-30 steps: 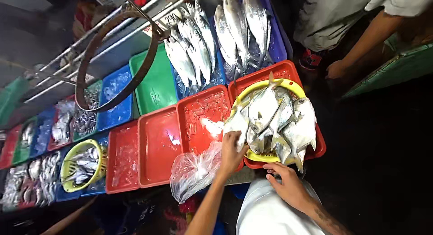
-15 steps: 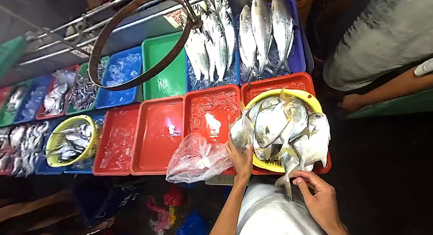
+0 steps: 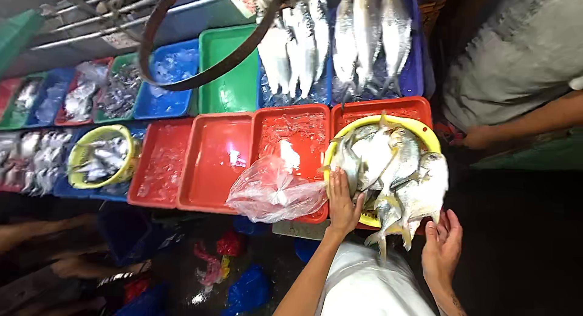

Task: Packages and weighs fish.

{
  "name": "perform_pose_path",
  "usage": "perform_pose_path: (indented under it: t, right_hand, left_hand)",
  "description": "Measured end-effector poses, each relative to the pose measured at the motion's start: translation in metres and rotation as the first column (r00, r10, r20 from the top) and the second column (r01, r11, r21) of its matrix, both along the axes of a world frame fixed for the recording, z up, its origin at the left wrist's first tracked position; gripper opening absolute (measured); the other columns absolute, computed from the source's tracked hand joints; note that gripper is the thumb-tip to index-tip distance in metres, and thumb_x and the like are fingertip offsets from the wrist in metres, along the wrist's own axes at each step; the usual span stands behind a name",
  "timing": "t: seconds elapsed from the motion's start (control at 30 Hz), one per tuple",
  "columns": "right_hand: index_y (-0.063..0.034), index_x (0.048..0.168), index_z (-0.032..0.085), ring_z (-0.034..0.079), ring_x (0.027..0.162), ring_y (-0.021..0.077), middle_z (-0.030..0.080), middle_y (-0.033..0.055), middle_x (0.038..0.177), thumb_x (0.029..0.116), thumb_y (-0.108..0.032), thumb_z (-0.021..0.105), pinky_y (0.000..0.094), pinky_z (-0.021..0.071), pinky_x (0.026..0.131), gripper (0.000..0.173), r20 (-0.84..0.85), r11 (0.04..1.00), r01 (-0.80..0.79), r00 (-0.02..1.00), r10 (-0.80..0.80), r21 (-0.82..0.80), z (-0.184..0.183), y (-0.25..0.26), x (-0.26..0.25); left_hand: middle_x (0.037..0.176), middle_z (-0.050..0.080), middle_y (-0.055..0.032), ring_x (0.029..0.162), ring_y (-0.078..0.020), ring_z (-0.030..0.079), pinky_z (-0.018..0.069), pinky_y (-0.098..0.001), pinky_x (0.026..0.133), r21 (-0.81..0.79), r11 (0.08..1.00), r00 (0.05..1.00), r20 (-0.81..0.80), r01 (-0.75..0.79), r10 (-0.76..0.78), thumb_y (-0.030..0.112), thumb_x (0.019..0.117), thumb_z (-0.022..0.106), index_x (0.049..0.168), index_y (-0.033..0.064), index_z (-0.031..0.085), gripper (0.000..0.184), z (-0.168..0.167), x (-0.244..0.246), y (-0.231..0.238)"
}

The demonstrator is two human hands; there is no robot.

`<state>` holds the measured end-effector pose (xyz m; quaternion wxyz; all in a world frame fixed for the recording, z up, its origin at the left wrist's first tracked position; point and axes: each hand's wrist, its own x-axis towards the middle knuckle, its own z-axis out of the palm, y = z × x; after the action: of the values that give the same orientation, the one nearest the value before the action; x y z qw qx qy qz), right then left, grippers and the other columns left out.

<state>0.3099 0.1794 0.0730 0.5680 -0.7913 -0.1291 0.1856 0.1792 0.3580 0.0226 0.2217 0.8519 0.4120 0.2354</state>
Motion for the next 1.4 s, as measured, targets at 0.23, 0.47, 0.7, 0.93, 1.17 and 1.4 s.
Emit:
perform_pose_path:
  t: [0.23, 0.47, 0.7, 0.93, 1.17, 1.4]
  right_hand:
    - [0.0044, 0.157, 0.026, 0.051, 0.139, 0.0241, 0.039, 0.0259, 0.157, 0.1038, -0.024, 0.052, 0.0348, 0.0495, 0.109, 0.066, -0.136, 0.989, -0.101, 0.984, 0.115, 0.106, -0.004, -0.023, 0.007]
    - [0.0060, 0.156, 0.027, 0.061, 0.126, 0.0217, 0.043, 0.0258, 0.151, 0.1039, -0.016, 0.051, 0.0339, 0.0551, 0.100, 0.061, -0.169, 0.956, -0.252, 0.946, 0.276, 0.152, -0.008, -0.052, 0.028]
    - [0.0043, 0.151, 0.037, 0.064, 0.121, 0.0209, 0.049, 0.0239, 0.146, 0.1057, -0.017, 0.049, 0.0356, 0.0575, 0.096, 0.052, -0.260, 0.929, -0.365, 0.893, 0.367, 0.057, -0.024, -0.079, 0.041]
    - [0.0040, 0.147, 0.042, 0.071, 0.102, 0.0187, 0.058, 0.0196, 0.132, 0.1058, -0.018, 0.048, 0.0338, 0.0616, 0.084, 0.047, -0.255, 0.961, -0.261, 0.926, 0.277, 0.096, -0.025, -0.091, 0.037]
    - [0.0040, 0.141, 0.048, 0.071, 0.094, 0.0225, 0.064, 0.0199, 0.121, 0.1096, -0.019, 0.046, 0.0376, 0.0603, 0.079, 0.039, -0.366, 0.991, -0.117, 0.921, 0.135, 0.070, -0.007, -0.075, -0.010]
    - [0.0026, 0.139, 0.050, 0.071, 0.088, 0.0224, 0.066, 0.0182, 0.115, 0.1115, -0.019, 0.042, 0.0372, 0.0599, 0.074, 0.036, -0.311, 0.998, -0.029, 0.949, 0.046, 0.059, 0.005, -0.049, -0.010]
  left_hand:
    - [0.147, 0.057, -0.0153, 0.134, -0.0364, 0.054, 0.0385, -0.0673, 0.107, 0.090, 0.977, 0.975, -0.089, -0.194, 0.202, 0.042, 0.0836, 0.076, 0.144, 0.0123, 0.060, 0.069, 0.070, -0.047, -0.020]
    - [0.142, 0.055, -0.0279, 0.135, -0.0523, 0.046, 0.0364, -0.0782, 0.102, -0.199, 0.890, 0.827, -0.492, -0.410, 0.271, 0.011, 0.0778, 0.082, 0.136, 0.0147, 0.065, 0.061, 0.029, -0.170, 0.050]
    - [0.117, 0.069, -0.0241, 0.112, -0.0358, 0.067, 0.0511, -0.0582, 0.101, -0.251, 0.563, 0.574, 0.034, -0.788, 0.818, 0.023, 0.1014, 0.062, 0.126, -0.0028, 0.065, 0.036, 0.122, -0.252, 0.003]
    - [0.125, 0.066, -0.0205, 0.111, -0.0288, 0.067, 0.0543, -0.0517, 0.097, -0.485, 0.325, 0.254, 0.208, -0.812, 0.945, 0.029, 0.1014, 0.065, 0.134, 0.0006, 0.060, 0.044, 0.148, -0.378, -0.097]
    - [0.147, 0.048, -0.0314, 0.135, -0.0384, 0.051, 0.0419, -0.0540, 0.112, -0.525, 0.217, 0.248, 0.012, -0.823, 0.969, 0.025, 0.0929, 0.076, 0.151, -0.0077, 0.037, 0.077, 0.050, -0.512, -0.131]
    - [0.142, 0.049, -0.0383, 0.135, -0.0510, 0.048, 0.0381, -0.0615, 0.113, -0.391, 0.526, 0.572, 0.001, -0.755, 0.821, 0.029, 0.0926, 0.074, 0.145, -0.0106, 0.047, 0.071, 0.036, -0.400, -0.054]
